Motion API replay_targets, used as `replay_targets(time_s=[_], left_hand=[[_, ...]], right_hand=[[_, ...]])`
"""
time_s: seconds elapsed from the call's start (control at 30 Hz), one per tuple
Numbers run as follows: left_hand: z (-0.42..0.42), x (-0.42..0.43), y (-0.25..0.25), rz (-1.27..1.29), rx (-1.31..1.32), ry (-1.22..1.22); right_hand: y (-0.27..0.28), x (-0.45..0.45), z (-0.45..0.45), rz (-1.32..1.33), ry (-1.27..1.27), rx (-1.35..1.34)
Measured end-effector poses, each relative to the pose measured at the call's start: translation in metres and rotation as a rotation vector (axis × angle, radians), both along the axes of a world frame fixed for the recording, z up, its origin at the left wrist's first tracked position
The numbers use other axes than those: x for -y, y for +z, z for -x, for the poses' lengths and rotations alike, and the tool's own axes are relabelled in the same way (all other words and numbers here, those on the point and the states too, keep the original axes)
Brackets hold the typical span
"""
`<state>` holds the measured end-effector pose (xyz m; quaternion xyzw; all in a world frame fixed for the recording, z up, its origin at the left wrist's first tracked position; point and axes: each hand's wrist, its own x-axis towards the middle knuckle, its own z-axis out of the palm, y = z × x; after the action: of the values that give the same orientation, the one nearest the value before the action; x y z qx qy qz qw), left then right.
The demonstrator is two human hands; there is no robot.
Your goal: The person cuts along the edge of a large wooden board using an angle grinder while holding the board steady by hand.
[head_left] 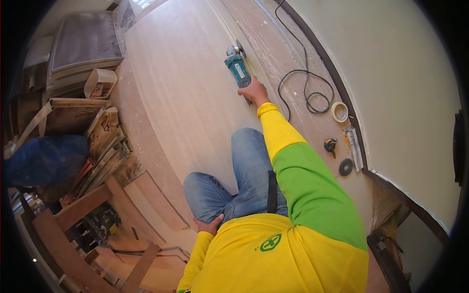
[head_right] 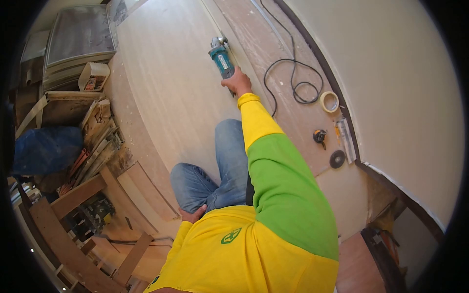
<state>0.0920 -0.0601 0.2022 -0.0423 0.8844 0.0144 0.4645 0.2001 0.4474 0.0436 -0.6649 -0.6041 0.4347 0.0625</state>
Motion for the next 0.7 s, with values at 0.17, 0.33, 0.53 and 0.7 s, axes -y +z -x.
replay_targets(time_s=[0.17,0.33,0.53,0.7], left_hand=[[-0.001,0.006,-0.007,-0.022,-0.047,-0.050],[-0.003,0.005,-0.004,-0.029,-0.056,-0.027],[-0.004,0.003,-0.002,-0.011,-0.055,-0.022],[-0.005,0.000,0.002,0.015,-0.050,-0.031]], right_hand=[[-0.006,0.031,-0.020,-0.004,-0.005,0.009],[-0.005,0.073,-0.048,0.026,0.001,0.014],[0.000,0.092,-0.062,0.055,0.005,-0.006],[-0.002,0.090,-0.061,0.049,0.004,0.000]])
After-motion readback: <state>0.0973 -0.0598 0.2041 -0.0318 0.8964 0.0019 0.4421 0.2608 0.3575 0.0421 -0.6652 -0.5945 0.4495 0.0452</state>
